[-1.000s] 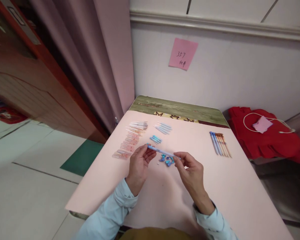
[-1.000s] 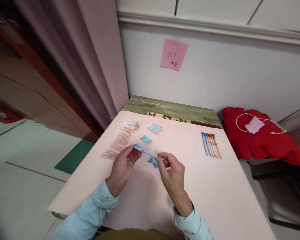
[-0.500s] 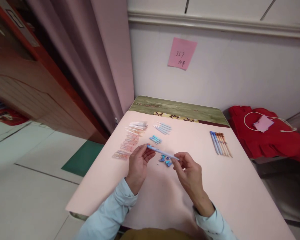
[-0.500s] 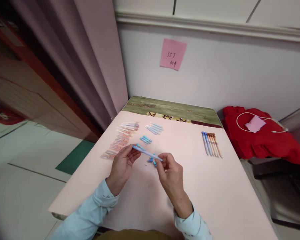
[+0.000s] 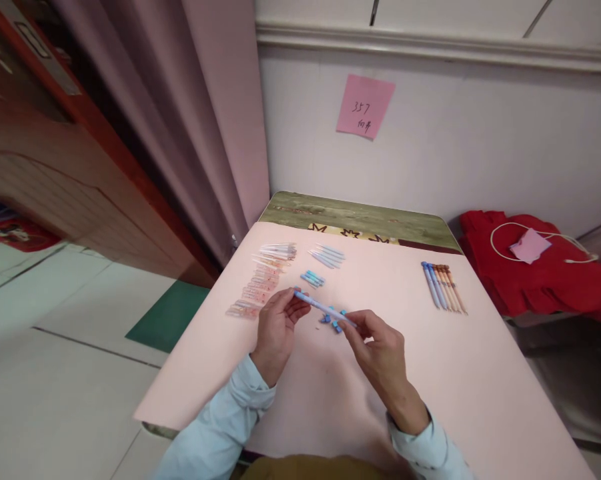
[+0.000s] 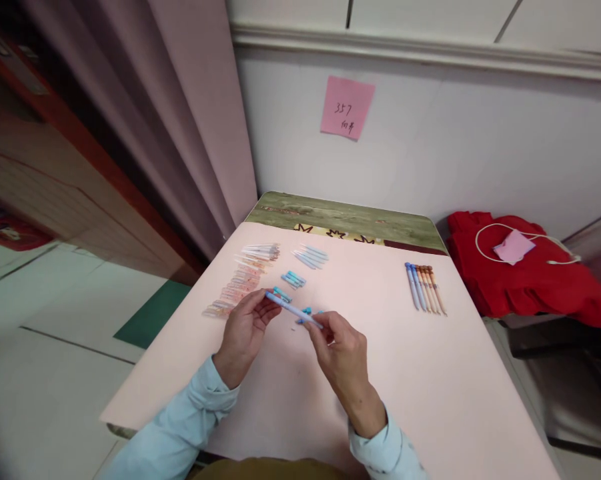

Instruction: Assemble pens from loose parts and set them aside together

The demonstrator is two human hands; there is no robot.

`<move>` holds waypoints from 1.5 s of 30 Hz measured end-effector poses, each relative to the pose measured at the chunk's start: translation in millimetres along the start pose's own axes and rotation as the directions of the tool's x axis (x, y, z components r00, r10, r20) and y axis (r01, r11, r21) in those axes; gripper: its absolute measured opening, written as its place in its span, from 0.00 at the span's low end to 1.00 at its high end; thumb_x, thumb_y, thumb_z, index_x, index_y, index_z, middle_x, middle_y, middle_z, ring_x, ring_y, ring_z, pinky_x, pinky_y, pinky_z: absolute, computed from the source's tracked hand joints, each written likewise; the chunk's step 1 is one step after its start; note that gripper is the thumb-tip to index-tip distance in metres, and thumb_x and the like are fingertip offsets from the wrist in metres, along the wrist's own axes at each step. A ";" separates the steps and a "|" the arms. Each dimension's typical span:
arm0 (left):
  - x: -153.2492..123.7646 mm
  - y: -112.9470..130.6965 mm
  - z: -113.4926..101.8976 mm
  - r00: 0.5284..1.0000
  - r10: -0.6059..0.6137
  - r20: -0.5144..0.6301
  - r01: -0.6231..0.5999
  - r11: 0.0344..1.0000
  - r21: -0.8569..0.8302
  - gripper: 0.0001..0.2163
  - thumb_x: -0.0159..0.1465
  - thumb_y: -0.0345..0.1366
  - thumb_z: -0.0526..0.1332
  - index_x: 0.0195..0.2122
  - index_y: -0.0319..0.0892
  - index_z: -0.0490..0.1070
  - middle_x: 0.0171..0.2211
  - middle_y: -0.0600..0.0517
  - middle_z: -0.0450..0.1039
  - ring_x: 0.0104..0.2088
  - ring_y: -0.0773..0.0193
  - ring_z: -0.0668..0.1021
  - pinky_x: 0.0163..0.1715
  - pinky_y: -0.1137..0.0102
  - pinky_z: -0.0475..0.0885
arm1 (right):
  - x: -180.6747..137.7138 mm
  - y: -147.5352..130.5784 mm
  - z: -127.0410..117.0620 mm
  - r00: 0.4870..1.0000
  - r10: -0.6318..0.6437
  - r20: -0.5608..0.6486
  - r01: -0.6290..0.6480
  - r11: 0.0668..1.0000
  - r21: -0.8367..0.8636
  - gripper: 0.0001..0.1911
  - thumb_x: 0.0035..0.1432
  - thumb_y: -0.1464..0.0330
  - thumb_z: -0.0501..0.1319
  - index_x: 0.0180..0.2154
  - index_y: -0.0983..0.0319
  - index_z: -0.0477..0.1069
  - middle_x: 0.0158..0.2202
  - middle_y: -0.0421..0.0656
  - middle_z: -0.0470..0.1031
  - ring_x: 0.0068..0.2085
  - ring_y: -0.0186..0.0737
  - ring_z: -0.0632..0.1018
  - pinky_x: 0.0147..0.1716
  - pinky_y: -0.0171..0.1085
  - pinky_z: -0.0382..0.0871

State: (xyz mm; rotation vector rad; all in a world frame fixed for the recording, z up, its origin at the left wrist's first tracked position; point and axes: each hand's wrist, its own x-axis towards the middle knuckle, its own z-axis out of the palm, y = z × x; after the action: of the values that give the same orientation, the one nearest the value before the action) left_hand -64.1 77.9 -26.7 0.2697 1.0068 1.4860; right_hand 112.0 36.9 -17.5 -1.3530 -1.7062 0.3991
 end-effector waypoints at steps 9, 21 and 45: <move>-0.1 -2.0 -0.4 0.999 0.032 0.013 -0.032 0.999 0.016 0.10 0.52 0.36 0.70 0.33 0.37 0.76 0.29 0.49 0.79 0.29 0.64 0.80 0.31 0.70 0.77 | -1.3 -1.1 -1.3 0.996 0.054 0.066 -0.053 0.998 -0.019 0.14 0.62 0.57 0.61 0.44 0.60 0.73 0.28 0.40 0.77 0.24 0.34 0.76 0.26 0.31 0.69; -1.8 -2.7 2.5 0.999 0.038 0.032 -0.040 0.998 0.049 0.08 0.52 0.35 0.69 0.32 0.37 0.76 0.28 0.49 0.78 0.29 0.63 0.80 0.30 0.70 0.76 | -3.7 0.9 -4.2 0.981 0.122 0.152 -0.109 0.990 -0.091 0.20 0.69 0.58 0.53 0.30 0.60 0.75 0.23 0.40 0.75 0.22 0.33 0.74 0.24 0.31 0.62; -0.8 -10.4 38.5 0.962 -0.101 0.254 0.167 0.952 -0.256 0.04 0.63 0.33 0.63 0.35 0.38 0.72 0.27 0.53 0.67 0.24 0.73 0.68 0.26 0.76 0.67 | -16.6 -11.4 29.6 0.835 0.441 0.328 -0.549 0.696 0.462 0.18 0.58 0.52 0.64 0.34 0.60 0.66 0.21 0.36 0.73 0.17 0.32 0.72 0.17 0.31 0.66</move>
State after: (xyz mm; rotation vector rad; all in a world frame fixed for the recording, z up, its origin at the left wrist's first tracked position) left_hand -30.2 91.9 -11.0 0.1699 0.6044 1.4105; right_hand 81.6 25.9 -32.8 -1.3477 -1.1890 1.2710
